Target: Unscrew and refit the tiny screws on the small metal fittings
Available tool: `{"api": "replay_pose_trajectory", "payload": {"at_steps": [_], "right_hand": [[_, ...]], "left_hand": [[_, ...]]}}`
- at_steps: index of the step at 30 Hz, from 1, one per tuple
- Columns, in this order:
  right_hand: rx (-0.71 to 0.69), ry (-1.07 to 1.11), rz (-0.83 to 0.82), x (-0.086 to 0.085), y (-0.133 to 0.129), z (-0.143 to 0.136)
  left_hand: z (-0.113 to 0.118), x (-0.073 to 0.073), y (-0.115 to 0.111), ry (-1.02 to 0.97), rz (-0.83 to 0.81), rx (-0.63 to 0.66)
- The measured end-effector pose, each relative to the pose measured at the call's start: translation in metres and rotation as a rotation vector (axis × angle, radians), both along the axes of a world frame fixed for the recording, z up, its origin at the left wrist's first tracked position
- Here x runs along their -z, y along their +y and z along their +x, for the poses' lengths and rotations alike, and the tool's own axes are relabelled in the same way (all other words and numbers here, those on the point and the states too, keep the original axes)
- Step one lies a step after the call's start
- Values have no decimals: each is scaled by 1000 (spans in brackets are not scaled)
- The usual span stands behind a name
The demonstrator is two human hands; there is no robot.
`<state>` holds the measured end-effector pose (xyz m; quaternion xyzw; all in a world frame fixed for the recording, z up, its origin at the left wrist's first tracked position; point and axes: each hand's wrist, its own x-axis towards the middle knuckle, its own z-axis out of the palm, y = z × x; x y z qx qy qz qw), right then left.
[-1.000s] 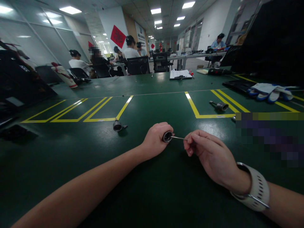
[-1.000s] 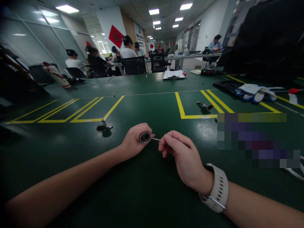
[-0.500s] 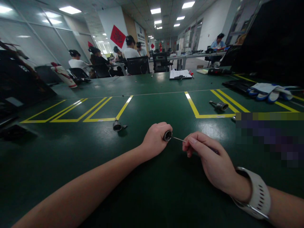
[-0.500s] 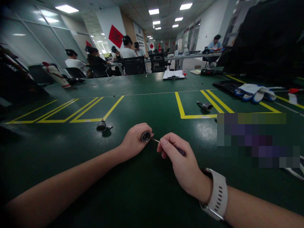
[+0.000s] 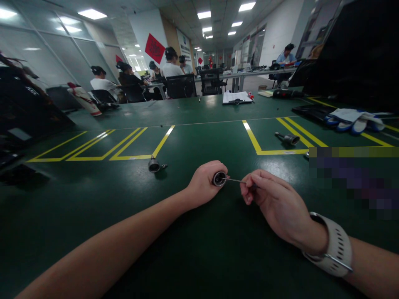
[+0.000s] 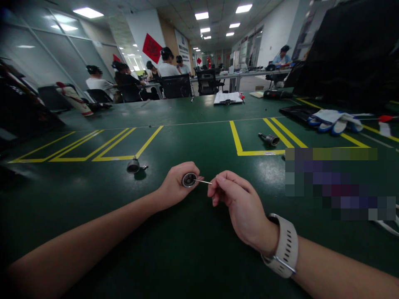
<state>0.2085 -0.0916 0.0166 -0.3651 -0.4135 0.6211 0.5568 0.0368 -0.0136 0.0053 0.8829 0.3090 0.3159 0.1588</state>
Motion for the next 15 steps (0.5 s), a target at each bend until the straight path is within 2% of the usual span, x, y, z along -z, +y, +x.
{"api": "replay_pose_trajectory", "payload": {"at_steps": [3, 9, 12, 15], "right_hand": [[30, -75, 54, 2, -1, 0], [76, -398, 196, 7, -6, 1], [50, -377, 178, 6, -6, 2], [38, -213, 83, 4, -3, 2]], "left_hand": [[1, 0, 0, 49, 8, -35], [3, -1, -3, 216, 70, -140], [2, -2, -6, 256, 97, -145], [1, -2, -5, 207, 79, -103]]}}
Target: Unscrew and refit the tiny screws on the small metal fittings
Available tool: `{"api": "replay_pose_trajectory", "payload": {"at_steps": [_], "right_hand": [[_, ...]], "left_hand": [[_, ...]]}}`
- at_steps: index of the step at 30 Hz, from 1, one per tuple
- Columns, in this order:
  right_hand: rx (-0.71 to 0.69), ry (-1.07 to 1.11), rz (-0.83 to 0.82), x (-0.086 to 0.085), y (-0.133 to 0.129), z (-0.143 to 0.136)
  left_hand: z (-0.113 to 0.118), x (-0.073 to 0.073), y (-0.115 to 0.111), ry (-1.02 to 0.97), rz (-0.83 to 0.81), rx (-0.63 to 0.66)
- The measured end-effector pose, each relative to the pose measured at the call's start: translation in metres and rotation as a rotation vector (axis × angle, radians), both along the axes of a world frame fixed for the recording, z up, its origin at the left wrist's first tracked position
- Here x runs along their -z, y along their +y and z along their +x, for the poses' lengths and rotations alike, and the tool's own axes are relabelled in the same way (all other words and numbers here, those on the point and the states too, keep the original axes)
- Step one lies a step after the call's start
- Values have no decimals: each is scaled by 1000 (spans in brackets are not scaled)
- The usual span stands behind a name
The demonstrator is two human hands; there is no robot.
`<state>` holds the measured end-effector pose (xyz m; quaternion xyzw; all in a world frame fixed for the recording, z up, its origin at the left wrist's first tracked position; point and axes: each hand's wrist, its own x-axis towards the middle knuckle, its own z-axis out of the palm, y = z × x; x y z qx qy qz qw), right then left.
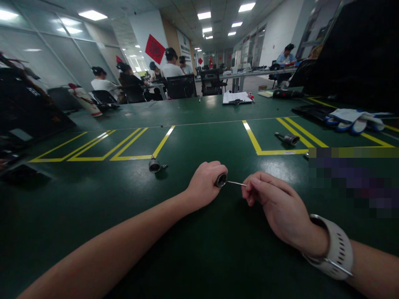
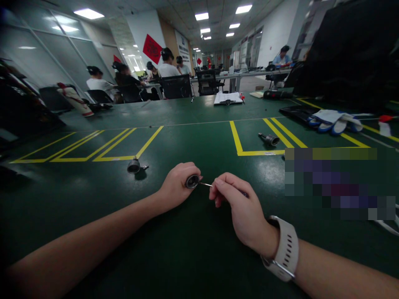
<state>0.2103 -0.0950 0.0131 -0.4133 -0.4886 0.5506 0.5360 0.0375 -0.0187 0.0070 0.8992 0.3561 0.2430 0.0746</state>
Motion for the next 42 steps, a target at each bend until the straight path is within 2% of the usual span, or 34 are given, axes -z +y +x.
{"api": "replay_pose_trajectory", "payload": {"at_steps": [3, 6, 10, 18, 25, 32, 37, 42], "right_hand": [[5, 150, -69, -2, 3, -1], [-4, 208, -93, -4, 4, -2], [-2, 183, -102, -5, 2, -3], [26, -35, 14, -1, -2, -3], [-27, 217, -156, -5, 5, -3], [-73, 308, -225, -5, 5, -1], [-95, 292, -221, -4, 5, -2], [-85, 183, -140, -5, 3, -5]], "left_hand": [[-1, 0, 3, -96, -48, 48], [-1, 1, 5, -181, -100, 58], [-1, 1, 6, -213, -125, 40], [-1, 0, 5, -143, -122, 34], [-2, -1, 5, -165, -110, 101], [-2, -2, 6, -279, -202, 138], [0, -4, 4, -281, -241, 196], [0, -3, 4, -243, -187, 155]]}}
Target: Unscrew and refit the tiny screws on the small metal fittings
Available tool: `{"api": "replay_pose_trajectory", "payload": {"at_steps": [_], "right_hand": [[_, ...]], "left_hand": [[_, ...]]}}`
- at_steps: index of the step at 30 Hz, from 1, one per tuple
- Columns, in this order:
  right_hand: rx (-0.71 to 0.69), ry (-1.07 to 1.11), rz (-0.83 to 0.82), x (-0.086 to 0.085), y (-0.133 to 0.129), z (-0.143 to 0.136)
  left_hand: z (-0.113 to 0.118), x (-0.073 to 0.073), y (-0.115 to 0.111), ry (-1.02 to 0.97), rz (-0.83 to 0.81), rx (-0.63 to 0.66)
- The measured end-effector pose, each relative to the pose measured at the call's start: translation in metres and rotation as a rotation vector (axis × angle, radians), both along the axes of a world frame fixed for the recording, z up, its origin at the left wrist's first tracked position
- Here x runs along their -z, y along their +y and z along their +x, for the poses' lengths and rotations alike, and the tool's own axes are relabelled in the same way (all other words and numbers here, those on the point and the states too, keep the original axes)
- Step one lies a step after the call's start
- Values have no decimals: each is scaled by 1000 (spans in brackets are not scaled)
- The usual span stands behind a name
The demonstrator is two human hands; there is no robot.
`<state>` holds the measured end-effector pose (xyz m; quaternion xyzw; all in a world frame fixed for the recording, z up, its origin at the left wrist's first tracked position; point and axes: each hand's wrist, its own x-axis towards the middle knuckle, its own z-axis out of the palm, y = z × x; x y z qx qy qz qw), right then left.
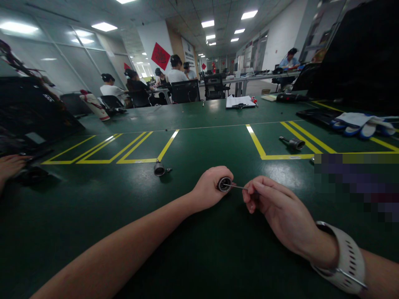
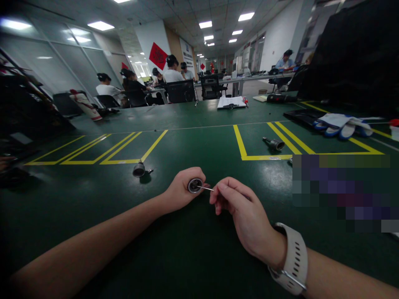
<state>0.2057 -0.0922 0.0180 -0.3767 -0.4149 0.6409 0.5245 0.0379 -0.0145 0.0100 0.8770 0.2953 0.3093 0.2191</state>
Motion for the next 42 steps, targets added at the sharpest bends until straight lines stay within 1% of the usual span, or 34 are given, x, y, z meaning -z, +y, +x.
{"api": "replay_pose_trajectory", "payload": {"at_steps": [7, 14, 19, 25, 27, 33, 38, 42], "right_hand": [[-15, -189, 151, 2, -4, 5], [-36, -319, 236, 5, -10, 10], [-60, -419, 276, 0, -13, 10], [-28, -550, 316, -7, -16, 9], [-33, -516, 304, -7, -15, 10], [-36, -324, 227, -4, -11, 12], [-20, -201, 144, -7, -9, 9], [-7, -122, 107, -11, -8, 7]], "left_hand": [[-2, -1, -2, 121, 56, -33], [-8, -3, -7, 136, 39, -13], [-10, -4, -10, 117, 15, -32], [-10, -5, -10, 117, -2, -36], [-10, -5, -11, 107, -11, -33], [-10, -6, -11, 87, -39, -38], [-10, -8, -12, 53, -59, -60], [-11, -11, -12, 42, -76, -44]]}}
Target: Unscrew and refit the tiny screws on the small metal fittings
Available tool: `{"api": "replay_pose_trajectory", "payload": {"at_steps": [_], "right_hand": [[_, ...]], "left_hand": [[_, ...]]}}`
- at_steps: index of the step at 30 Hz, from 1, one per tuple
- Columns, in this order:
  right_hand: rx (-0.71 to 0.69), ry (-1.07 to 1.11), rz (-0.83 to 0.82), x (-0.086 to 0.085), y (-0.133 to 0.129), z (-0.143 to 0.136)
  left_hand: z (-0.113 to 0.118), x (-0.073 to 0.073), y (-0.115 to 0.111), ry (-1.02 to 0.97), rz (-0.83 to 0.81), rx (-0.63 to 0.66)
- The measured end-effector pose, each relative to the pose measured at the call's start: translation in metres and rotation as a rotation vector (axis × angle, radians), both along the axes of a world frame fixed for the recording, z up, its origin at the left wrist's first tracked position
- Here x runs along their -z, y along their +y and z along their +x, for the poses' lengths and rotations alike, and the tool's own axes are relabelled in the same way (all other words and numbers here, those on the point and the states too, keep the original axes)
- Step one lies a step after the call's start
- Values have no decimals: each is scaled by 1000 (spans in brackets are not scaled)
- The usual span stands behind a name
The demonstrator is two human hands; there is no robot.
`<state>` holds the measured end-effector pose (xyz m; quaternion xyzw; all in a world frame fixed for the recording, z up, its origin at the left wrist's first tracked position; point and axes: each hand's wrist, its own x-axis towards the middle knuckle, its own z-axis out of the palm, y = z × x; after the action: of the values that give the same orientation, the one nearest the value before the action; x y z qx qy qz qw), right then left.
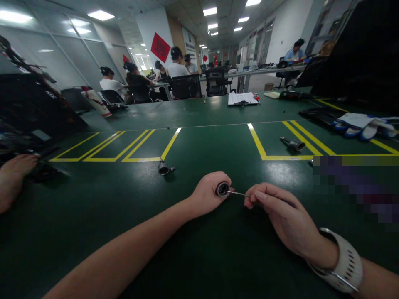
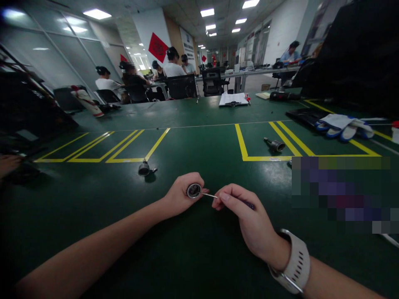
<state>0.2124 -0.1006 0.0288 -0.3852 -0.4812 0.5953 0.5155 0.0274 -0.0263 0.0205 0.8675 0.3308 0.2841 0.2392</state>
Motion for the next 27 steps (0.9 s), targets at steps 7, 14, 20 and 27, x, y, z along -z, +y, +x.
{"api": "replay_pose_trajectory", "payload": {"at_steps": [7, 14, 20, 27], "right_hand": [[-27, -54, 21, -2, 0, 0], [-74, -106, 67, 1, -1, 1], [-93, -83, 92, 1, 3, 0], [-99, -180, 110, 2, -2, 4]], "left_hand": [[0, -1, 0, -9, -3, -3], [0, -2, -1, 30, -7, -4], [1, -4, 0, 7, -21, -16], [2, -3, 2, 39, -10, 2]]}}
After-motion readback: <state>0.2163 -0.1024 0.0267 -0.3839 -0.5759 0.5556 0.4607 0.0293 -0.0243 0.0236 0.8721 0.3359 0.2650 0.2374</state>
